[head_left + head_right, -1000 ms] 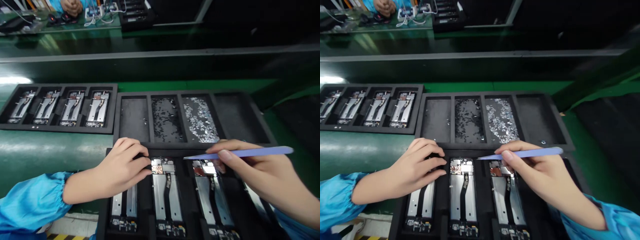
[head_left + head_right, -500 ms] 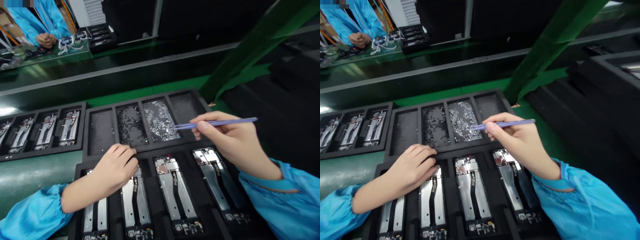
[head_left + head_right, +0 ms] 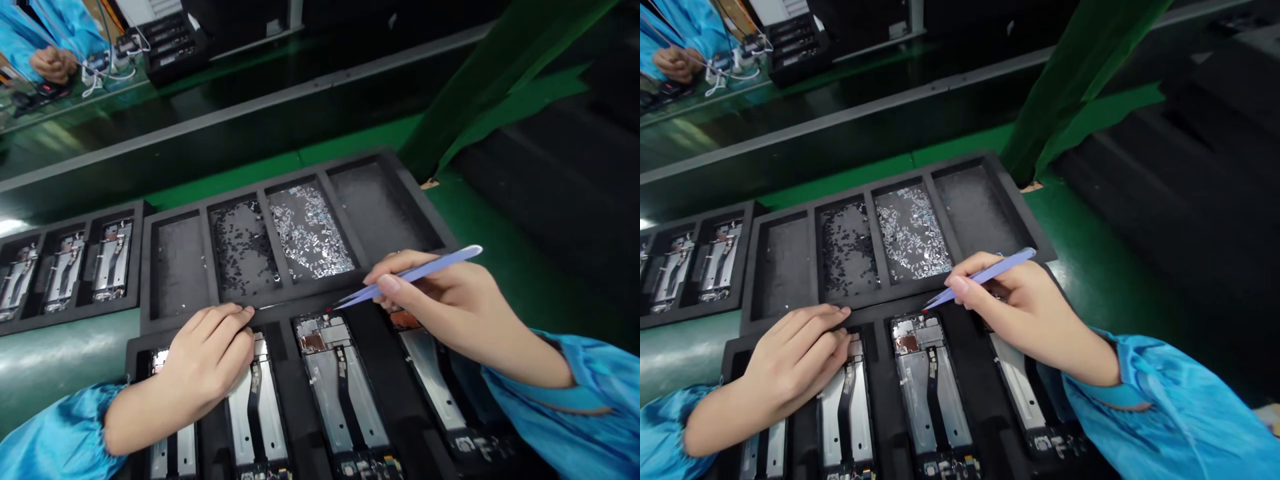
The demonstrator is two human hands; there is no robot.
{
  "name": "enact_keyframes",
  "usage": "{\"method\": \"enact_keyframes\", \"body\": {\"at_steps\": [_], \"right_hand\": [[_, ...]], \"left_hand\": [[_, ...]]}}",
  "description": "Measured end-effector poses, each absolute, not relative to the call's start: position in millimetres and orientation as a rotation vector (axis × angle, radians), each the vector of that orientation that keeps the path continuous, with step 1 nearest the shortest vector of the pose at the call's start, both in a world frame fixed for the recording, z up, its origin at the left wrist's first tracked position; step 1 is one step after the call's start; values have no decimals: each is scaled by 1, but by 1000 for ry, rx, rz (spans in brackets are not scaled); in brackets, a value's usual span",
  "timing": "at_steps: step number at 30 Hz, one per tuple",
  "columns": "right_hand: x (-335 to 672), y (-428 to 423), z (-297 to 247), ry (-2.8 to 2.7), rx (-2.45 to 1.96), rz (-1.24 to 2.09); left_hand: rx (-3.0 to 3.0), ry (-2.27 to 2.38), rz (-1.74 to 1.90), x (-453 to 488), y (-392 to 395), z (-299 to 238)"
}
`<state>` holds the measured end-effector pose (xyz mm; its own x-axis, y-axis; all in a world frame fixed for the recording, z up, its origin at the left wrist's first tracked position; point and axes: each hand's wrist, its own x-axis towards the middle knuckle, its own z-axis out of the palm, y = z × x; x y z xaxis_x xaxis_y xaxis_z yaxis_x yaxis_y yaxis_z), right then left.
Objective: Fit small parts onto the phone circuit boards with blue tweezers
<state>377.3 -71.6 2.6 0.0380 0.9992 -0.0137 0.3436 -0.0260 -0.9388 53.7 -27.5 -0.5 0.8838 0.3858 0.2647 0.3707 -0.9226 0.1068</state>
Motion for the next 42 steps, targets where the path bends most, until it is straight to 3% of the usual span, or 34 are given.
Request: {"method": "enact_keyframes", "body": {"at_steps": [5,12,18,30,42], "right_hand": [[381,-73,3,-1573,-1425,959],[400,-61,-1,-866,-1249,707],[413,-51,-6,-623,-1202,757],[379,-1,18,-1585,-1354,959],[328,33,-5,-1892,-1229,853]], "left_hand": [[2847,734,355,56,-27,-1],[2825,832,295,56,-29,-9],[2781,951,216,56,-30,-9],[2608,917,234,58,-30,2],[2925,679,286,49,-27,2]]}}
